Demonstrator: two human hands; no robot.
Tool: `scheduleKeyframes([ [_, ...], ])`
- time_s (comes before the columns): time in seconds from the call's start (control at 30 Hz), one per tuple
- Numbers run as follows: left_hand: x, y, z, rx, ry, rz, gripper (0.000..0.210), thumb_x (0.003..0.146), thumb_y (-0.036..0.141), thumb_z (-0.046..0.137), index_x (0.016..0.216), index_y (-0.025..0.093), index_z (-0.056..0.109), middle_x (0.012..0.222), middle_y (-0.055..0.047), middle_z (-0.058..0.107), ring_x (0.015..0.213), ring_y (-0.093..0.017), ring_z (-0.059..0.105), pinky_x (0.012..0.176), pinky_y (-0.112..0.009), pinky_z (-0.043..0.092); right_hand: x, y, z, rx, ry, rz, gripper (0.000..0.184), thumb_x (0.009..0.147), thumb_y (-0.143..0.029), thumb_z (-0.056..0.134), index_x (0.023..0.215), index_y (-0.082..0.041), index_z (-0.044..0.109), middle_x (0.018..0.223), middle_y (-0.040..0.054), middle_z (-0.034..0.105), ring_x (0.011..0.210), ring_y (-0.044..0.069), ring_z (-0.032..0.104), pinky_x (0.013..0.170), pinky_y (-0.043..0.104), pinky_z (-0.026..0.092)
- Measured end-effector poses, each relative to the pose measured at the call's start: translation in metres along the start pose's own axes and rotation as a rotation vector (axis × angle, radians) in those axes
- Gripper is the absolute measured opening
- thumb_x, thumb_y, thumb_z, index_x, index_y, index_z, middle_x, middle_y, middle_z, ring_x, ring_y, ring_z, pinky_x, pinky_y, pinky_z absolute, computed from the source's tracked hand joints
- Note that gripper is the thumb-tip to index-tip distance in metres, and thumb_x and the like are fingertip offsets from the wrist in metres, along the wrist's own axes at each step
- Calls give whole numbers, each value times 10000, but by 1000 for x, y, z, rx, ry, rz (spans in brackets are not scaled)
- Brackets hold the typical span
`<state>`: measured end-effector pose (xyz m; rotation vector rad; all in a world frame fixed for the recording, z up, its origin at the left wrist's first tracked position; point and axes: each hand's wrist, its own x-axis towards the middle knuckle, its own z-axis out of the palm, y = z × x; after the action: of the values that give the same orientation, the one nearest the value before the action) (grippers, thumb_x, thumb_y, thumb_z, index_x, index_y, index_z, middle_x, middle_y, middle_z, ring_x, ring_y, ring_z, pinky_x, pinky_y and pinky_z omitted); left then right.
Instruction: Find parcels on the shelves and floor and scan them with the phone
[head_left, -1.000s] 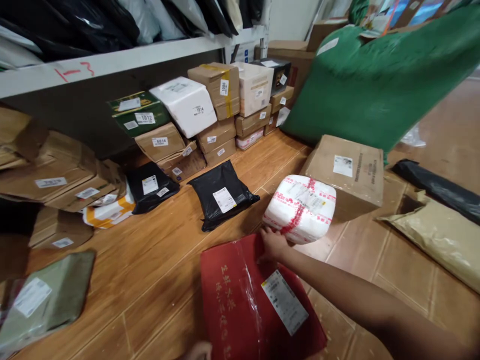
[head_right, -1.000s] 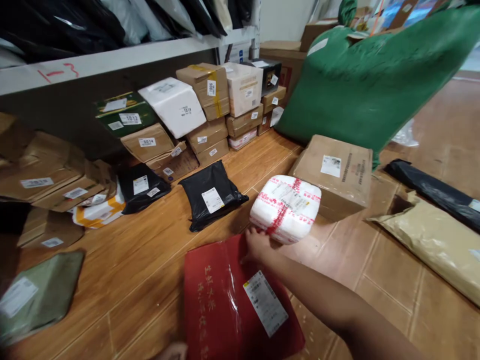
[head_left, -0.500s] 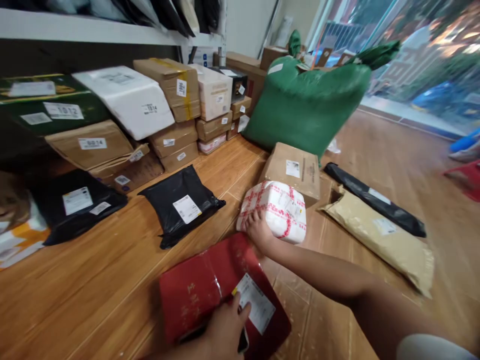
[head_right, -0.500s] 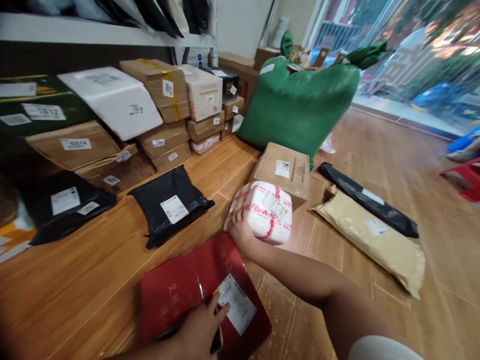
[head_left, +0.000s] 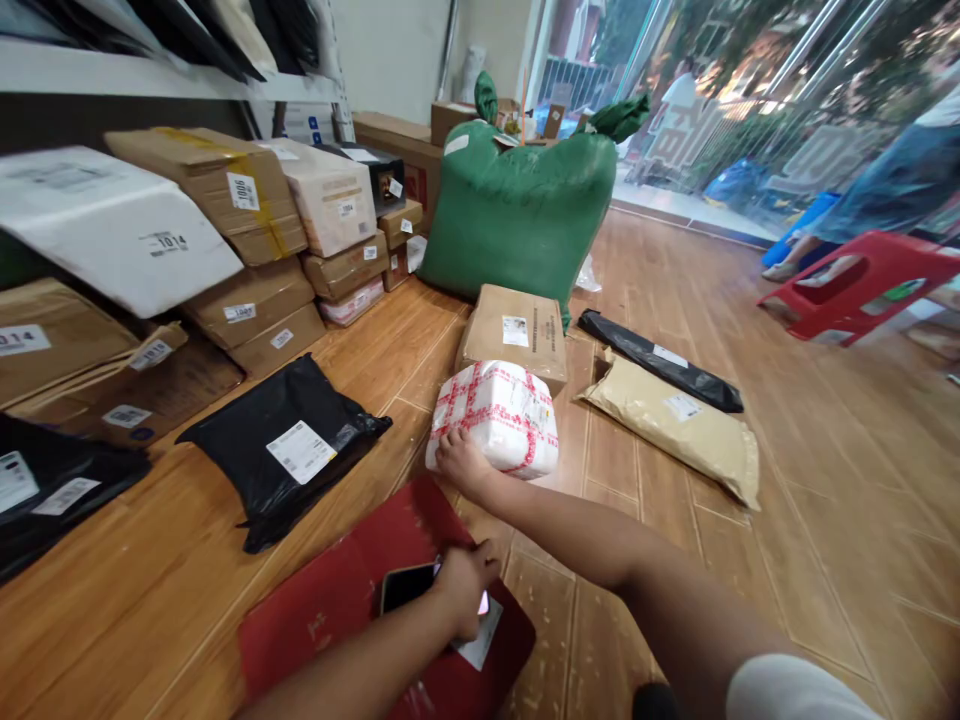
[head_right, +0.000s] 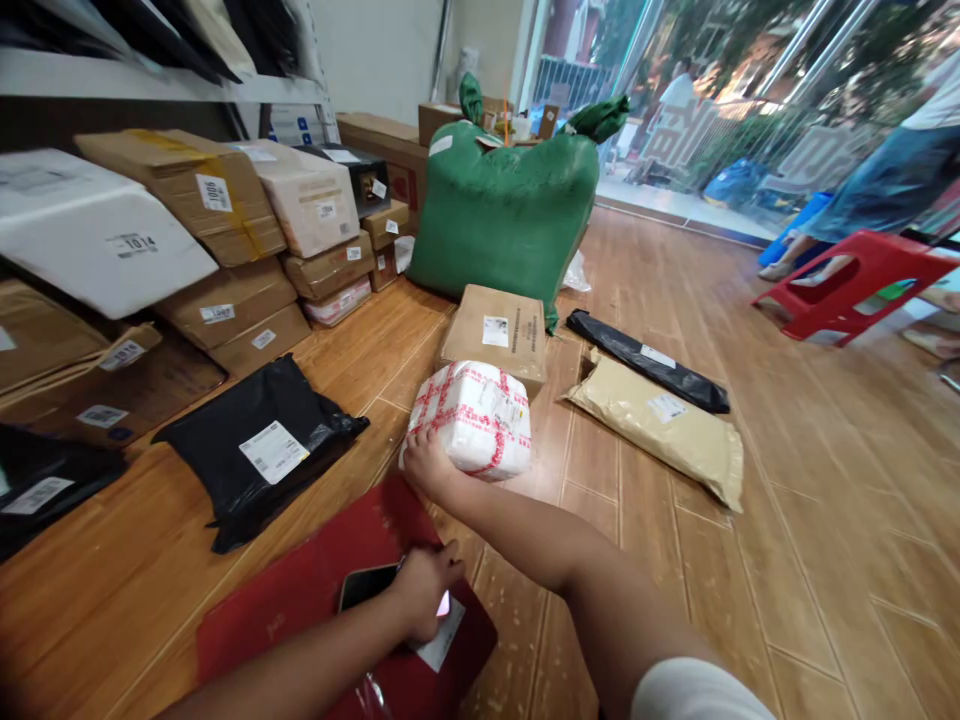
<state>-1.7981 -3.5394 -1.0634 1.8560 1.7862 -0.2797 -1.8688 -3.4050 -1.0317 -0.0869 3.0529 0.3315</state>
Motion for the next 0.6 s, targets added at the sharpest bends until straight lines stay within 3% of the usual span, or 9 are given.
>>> scheduleKeyframes([
  [0.17, -43, -62, 13, -112, 80, -286, 747, 506, 233, 638, 1241, 193, 513, 1362, -193, 462, 904, -354, 638, 723, -482, 530, -69, 27, -1, 42, 11, 67, 283, 932, -211, 448, 1174, -193, 595, 1243, 124, 602, 1162, 302, 468, 978, 482, 369],
  [0.23, -76, -92, 22, -160, 120, -359, 720, 548, 224, 619, 1258, 193, 499, 1396, -178, 443, 946, -338, 635, 790, -460, 521, -101, 41, 4, 61, 10, 115, 300, 921, -176, 441, 1180, -189, 590, 1272, 151, 576, 1173, 332, 451, 968, 511, 371],
  [0.3, -114, -119, 32, -194, 141, -445, 700, 590, 231, 606, 1278, 192, 483, 1391, -160, 447, 983, -324, 624, 845, -441, 503, -124, 58, 11, 78, 0, 160, 313, 886, -98, 425, 1121, -164, 621, 1168, 192, 611, 1100, 354, 485, 889, 498, 418],
  [0.4, -170, -145, 42, -231, 122, -599, 662, 621, 223, 592, 1273, 172, 492, 1321, -154, 489, 963, -305, 626, 845, -423, 499, -138, 72, 15, 89, -6, 194, 278, 849, -78, 436, 1019, -140, 647, 1069, 225, 623, 1020, 388, 508, 828, 510, 438],
  [0.5, -201, -140, 45, -233, 109, -722, 657, 624, 181, 577, 1275, 127, 505, 1280, -188, 505, 932, -326, 626, 792, -450, 509, -125, 49, 4, 217, 24, 206, 306, 830, -180, 545, 1125, -131, 608, 1238, 240, 558, 1184, 431, 426, 963, 578, 372],
  [0.6, -202, -94, 56, -280, 116, -690, 881, 584, 187, 639, 1425, 203, 379, 1446, -198, 375, 1079, -387, 563, 861, -511, 479, -72, -13, -11, 723, 16, 203, 467, 797, -230, 623, 1250, -157, 538, 1411, 186, 444, 1304, 381, 350, 1101, 544, 270],
])
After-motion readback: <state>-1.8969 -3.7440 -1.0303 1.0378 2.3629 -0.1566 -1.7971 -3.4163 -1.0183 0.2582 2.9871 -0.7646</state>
